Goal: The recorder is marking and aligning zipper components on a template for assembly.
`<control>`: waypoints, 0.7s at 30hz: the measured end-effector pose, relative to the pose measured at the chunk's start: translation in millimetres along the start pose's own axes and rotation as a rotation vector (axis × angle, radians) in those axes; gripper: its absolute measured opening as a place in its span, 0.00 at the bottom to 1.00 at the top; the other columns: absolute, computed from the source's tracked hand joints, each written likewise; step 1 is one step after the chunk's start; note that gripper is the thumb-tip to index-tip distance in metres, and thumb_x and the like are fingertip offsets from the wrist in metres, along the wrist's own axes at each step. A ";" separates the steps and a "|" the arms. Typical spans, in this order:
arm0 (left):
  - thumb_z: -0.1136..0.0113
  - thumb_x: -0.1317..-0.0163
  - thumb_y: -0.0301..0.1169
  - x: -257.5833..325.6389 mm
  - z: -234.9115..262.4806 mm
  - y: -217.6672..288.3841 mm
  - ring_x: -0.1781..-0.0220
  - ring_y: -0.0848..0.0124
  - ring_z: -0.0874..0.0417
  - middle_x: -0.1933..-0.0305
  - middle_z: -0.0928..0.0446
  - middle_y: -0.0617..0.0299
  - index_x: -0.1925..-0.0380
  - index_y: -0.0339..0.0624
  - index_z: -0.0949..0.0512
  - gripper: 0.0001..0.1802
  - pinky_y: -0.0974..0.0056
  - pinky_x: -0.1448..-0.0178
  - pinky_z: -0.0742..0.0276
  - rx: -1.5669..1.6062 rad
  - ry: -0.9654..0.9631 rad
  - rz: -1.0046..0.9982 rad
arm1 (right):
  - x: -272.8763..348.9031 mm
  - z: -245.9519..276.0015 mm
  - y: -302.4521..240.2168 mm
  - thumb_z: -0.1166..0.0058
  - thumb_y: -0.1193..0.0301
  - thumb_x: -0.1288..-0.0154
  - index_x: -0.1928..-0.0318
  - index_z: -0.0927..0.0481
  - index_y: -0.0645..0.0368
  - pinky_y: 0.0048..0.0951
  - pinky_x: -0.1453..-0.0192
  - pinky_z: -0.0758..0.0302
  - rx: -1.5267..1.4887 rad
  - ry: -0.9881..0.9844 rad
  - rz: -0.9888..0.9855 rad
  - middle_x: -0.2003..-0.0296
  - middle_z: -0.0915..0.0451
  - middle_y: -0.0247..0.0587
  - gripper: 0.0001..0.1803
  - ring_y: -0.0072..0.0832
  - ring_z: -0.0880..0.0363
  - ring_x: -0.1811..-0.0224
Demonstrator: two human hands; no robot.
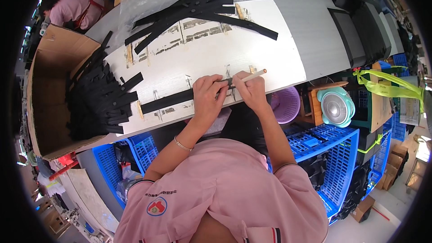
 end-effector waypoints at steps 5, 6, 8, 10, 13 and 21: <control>0.28 0.44 0.25 -0.6 1.1 -2.5 0.47 0.60 0.21 0.51 0.17 0.63 0.62 0.43 0.14 0.09 0.55 0.38 0.31 0.006 0.021 -0.005 | -1.8 -2.0 -0.3 0.46 0.70 0.28 0.69 0.18 0.67 0.35 0.69 0.26 -0.015 -0.028 0.026 0.76 0.18 0.47 0.13 0.37 0.17 0.75; 0.29 0.44 0.25 -0.4 1.8 -4.0 0.46 0.59 0.21 0.50 0.17 0.63 0.62 0.42 0.14 0.09 0.54 0.38 0.31 0.006 0.015 -0.003 | -2.4 -3.4 0.5 0.46 0.71 0.28 0.69 0.18 0.67 0.35 0.69 0.26 0.024 -0.038 0.047 0.76 0.18 0.47 0.13 0.36 0.17 0.75; 0.29 0.44 0.25 0.6 4.2 -4.9 0.46 0.59 0.22 0.49 0.17 0.62 0.61 0.42 0.14 0.09 0.54 0.38 0.31 -0.008 0.020 0.005 | -3.4 -3.4 -0.2 0.47 0.71 0.29 0.69 0.19 0.67 0.34 0.69 0.26 0.054 -0.061 0.080 0.77 0.19 0.46 0.13 0.35 0.18 0.75; 0.29 0.44 0.25 1.9 7.9 -3.5 0.43 0.56 0.23 0.45 0.18 0.60 0.58 0.42 0.14 0.12 0.53 0.37 0.30 0.003 0.016 -0.025 | -2.0 -1.2 0.8 0.47 0.72 0.29 0.69 0.19 0.67 0.32 0.69 0.26 0.023 -0.074 0.017 0.77 0.20 0.45 0.12 0.31 0.19 0.75; 0.34 0.36 0.30 19.0 22.7 3.7 0.31 0.55 0.28 0.33 0.25 0.56 0.47 0.41 0.17 0.17 0.42 0.27 0.41 -0.095 -0.029 0.012 | 5.6 3.2 1.2 0.48 0.73 0.28 0.69 0.18 0.67 0.28 0.68 0.28 -0.126 0.005 -0.028 0.76 0.20 0.40 0.13 0.24 0.22 0.75; 0.41 0.28 0.35 13.9 33.9 -32.5 0.19 0.52 0.40 0.23 0.34 0.51 0.34 0.45 0.24 0.23 0.28 0.21 0.62 -0.184 -0.189 0.063 | 10.3 -0.1 2.3 0.47 0.75 0.25 0.69 0.18 0.67 0.21 0.67 0.31 -0.237 0.224 -0.094 0.73 0.20 0.34 0.13 0.17 0.27 0.73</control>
Point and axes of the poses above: each hand's wrist, its own x-axis away from the middle knuckle, its own z-axis out of the back of the hand, y = z × x, the point moved 1 cm from there along -x, towards the middle knuckle
